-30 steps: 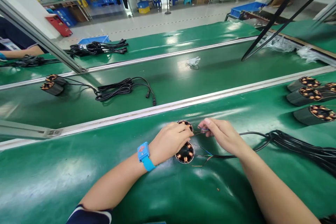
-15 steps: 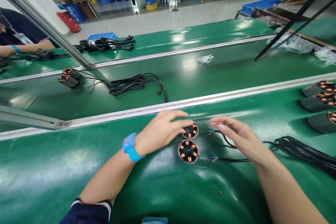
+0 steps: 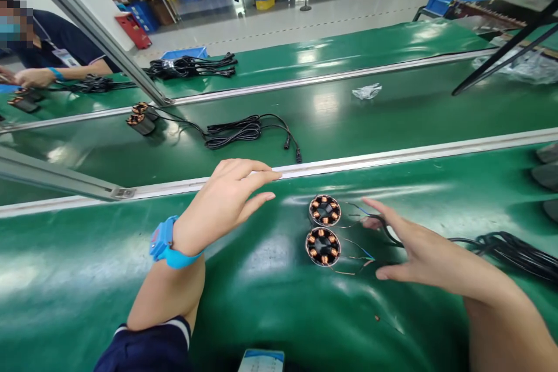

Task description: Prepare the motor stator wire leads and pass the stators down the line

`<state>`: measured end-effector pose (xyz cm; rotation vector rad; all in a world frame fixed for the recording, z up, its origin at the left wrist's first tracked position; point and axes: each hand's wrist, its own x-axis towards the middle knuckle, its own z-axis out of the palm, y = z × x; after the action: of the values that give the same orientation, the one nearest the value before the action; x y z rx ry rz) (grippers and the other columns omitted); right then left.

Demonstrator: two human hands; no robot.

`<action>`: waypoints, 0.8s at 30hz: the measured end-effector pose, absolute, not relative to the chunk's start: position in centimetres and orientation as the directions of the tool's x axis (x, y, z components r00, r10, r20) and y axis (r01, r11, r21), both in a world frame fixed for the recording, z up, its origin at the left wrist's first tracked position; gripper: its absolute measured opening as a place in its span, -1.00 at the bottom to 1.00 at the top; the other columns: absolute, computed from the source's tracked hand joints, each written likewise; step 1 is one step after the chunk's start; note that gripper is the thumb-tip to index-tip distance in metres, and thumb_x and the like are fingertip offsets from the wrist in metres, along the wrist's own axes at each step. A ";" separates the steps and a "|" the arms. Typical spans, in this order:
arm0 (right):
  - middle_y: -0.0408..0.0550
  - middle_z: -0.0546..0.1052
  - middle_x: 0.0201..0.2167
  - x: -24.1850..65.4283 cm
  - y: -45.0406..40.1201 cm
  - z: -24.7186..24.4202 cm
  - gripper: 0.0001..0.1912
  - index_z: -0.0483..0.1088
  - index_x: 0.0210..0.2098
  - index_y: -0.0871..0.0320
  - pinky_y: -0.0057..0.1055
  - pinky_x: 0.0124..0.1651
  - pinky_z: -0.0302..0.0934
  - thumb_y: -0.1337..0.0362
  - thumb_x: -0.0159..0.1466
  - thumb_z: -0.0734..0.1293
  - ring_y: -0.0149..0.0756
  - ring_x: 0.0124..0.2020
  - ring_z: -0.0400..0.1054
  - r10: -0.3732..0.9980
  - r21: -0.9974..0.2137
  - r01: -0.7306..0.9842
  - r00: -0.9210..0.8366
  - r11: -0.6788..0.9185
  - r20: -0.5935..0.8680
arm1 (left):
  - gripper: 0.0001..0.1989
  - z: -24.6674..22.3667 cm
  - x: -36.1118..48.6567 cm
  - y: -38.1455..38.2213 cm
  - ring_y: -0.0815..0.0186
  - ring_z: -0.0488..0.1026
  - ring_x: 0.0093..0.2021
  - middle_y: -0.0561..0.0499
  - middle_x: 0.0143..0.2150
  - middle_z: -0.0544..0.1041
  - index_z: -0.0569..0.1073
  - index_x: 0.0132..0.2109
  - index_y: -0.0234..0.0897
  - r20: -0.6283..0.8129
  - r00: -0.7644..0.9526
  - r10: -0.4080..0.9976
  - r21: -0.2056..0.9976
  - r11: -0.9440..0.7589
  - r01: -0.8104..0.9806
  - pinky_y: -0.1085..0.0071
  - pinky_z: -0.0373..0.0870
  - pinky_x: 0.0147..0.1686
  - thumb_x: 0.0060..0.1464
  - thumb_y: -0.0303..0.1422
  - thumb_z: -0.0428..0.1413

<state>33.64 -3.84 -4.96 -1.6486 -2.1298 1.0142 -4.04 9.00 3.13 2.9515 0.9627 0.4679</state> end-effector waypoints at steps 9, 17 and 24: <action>-0.20 0.20 -0.52 34.4 -2.0 -3.2 -0.42 0.34 -0.36 0.18 -0.52 -0.48 0.00 -0.27 0.22 0.40 -0.48 -0.52 0.02 0.949 -0.927 0.358 -0.238 -0.113 -0.208 | -0.67 2.7 -3.9 9.1 0.07 0.45 0.11 -0.11 0.14 0.51 0.43 0.21 -0.19 0.239 0.801 0.549 0.077 -0.833 0.548 0.12 0.38 0.07 0.46 -0.20 -0.04; -0.23 0.12 -0.58 34.4 -1.4 -3.6 -0.32 0.27 -0.47 0.18 -0.57 -0.55 -0.09 -0.36 0.21 0.36 -0.55 -0.59 -0.05 0.978 -0.953 0.219 0.035 -0.207 -0.205 | -0.64 2.6 -3.7 9.0 0.08 0.46 0.10 -0.08 0.16 0.49 0.39 0.22 -0.17 0.236 0.826 0.512 0.044 -0.855 0.517 0.11 0.36 0.10 0.47 -0.12 -0.07; -0.22 0.23 -0.65 35.2 -0.4 -4.1 -0.29 0.39 -0.49 0.22 -0.59 -0.59 0.01 -0.35 -0.06 0.54 -0.56 -0.62 0.07 0.904 -0.976 -0.019 0.372 -0.219 -0.210 | -0.56 1.6 -4.3 9.6 0.09 0.47 0.07 -0.04 0.16 0.49 0.36 0.26 -0.09 0.271 0.826 0.494 0.026 -0.862 0.507 0.12 0.35 0.09 0.44 0.00 -0.08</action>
<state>35.20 -0.41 -4.14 -1.5414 -0.8242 1.0595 -4.29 9.56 1.55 3.0466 0.8353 0.4316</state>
